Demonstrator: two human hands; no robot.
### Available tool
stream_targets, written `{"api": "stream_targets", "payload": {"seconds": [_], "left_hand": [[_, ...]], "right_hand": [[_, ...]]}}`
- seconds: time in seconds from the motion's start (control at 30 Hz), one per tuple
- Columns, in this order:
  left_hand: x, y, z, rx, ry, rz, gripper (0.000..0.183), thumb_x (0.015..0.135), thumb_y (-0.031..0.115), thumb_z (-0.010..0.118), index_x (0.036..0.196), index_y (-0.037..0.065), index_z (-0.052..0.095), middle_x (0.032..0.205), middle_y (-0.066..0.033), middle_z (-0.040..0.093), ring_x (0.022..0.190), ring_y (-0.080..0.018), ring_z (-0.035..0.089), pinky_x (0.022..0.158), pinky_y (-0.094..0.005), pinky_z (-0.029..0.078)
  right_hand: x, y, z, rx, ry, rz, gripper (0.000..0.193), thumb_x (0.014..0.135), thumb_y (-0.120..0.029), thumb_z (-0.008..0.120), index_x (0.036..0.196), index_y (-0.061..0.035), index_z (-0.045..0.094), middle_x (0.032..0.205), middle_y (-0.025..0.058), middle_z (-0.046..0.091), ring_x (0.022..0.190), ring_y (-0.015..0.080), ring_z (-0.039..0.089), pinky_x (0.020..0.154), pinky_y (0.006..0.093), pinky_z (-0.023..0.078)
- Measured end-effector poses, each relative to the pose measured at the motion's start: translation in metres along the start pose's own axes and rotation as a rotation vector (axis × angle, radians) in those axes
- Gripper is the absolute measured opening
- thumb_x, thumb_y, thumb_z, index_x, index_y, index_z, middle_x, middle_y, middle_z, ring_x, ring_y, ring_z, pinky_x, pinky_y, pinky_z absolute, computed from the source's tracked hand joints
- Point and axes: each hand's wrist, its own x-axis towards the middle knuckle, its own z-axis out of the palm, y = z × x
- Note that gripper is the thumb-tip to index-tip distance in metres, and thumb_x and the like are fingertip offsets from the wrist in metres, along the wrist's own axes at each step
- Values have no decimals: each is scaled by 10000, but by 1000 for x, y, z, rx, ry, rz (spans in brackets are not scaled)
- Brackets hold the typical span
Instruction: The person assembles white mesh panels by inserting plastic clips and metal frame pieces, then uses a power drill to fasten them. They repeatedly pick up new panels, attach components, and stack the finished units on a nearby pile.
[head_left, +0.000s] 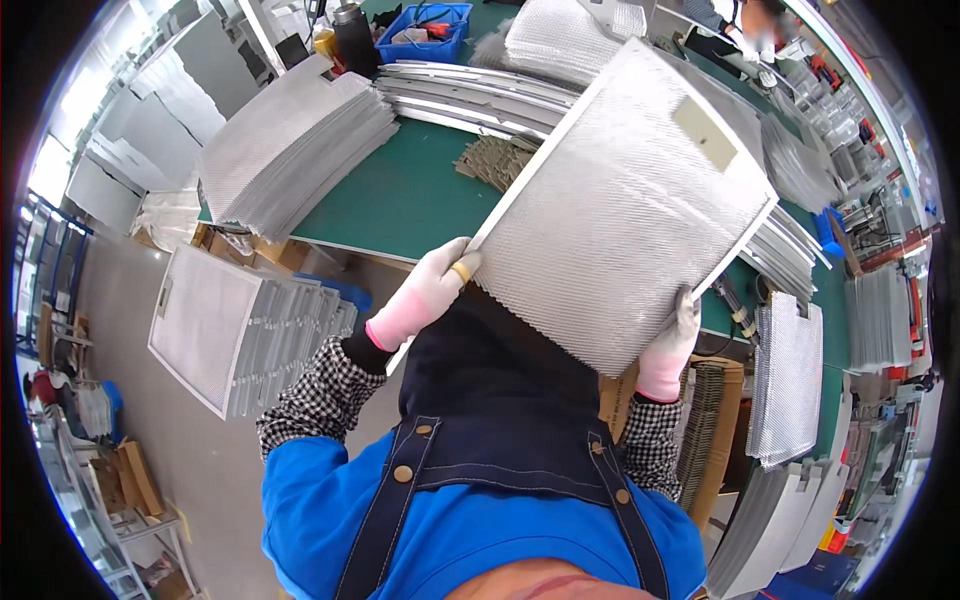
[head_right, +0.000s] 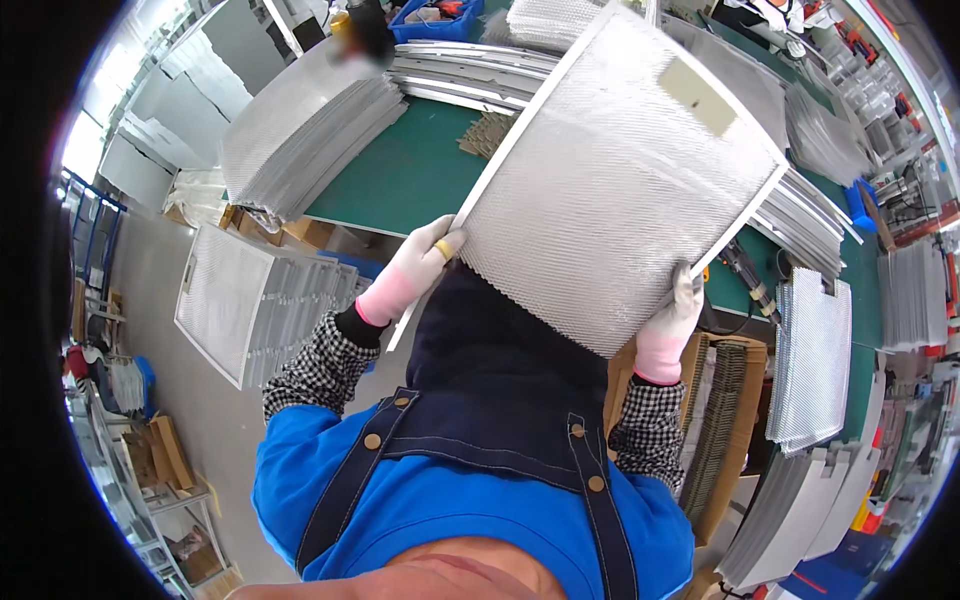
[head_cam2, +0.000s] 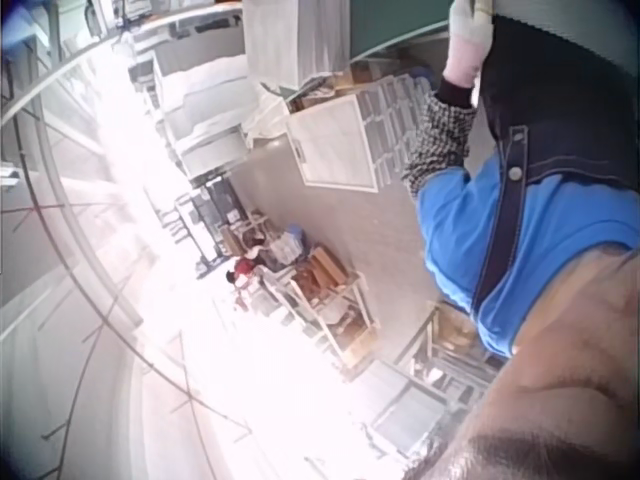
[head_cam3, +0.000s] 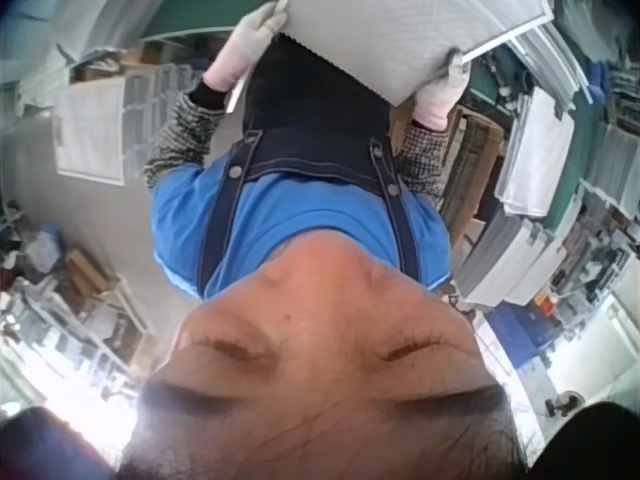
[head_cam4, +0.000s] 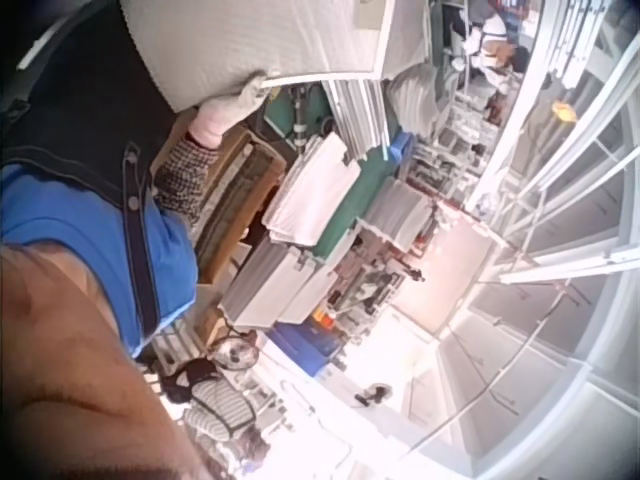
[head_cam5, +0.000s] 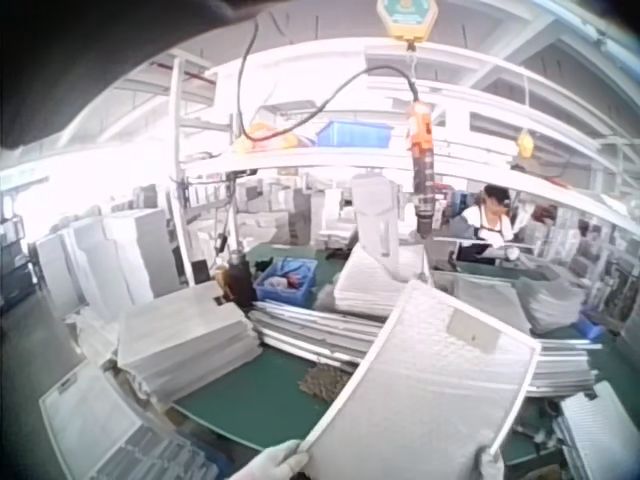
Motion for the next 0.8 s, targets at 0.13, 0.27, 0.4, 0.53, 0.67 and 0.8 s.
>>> {"api": "stream_targets", "payload": {"seconds": [0.13,0.27,0.4,0.53,0.67,0.8], "left_hand": [[-7,30,-2,130,43,115,244,1004,132,591,1189,-29,595,936,-109,597,863,-226,589,794,-351,490],[-2,38,12,416,357,607,367,901,49,672,1261,27,604,933,-164,563,839,-334,602,769,-383,504],[-1,59,24,260,363,663,409,970,95,601,1363,6,535,1011,-167,591,928,-315,613,856,-362,497],[8,57,61,-318,179,663,636,1024,337,560,1454,-69,327,1340,-175,493,1259,-250,487,1084,-380,381],[-7,2,97,-309,-368,423,694,1036,348,557,1504,-65,254,1454,-227,423,1383,-292,405,1164,-416,315],[-51,-38,70,317,-896,217,557,1024,432,551,1323,-37,563,1199,-311,637,1148,-426,620,1025,-464,469]], "right_hand": [[3,-11,1,-84,58,4,444,1068,-337,460,1295,38,529,1296,131,587,1204,190,540,1062,342,403],[9,-24,1,72,18,-82,505,1067,-383,470,1365,25,486,1352,137,549,1234,211,524,1107,376,376],[23,-45,-15,-546,126,-497,500,1095,-317,433,1403,76,443,1359,192,516,1234,231,507,1093,385,381],[41,-136,42,-276,262,-367,416,1065,-203,499,1356,94,504,1246,211,580,1158,238,554,998,369,439],[91,-175,17,-647,-290,-146,373,1016,-235,602,1261,46,616,1041,102,698,930,159,643,899,327,485],[94,-118,42,-1029,-948,290,480,950,-304,665,1249,69,628,1014,95,686,955,192,619,886,324,477]]}}
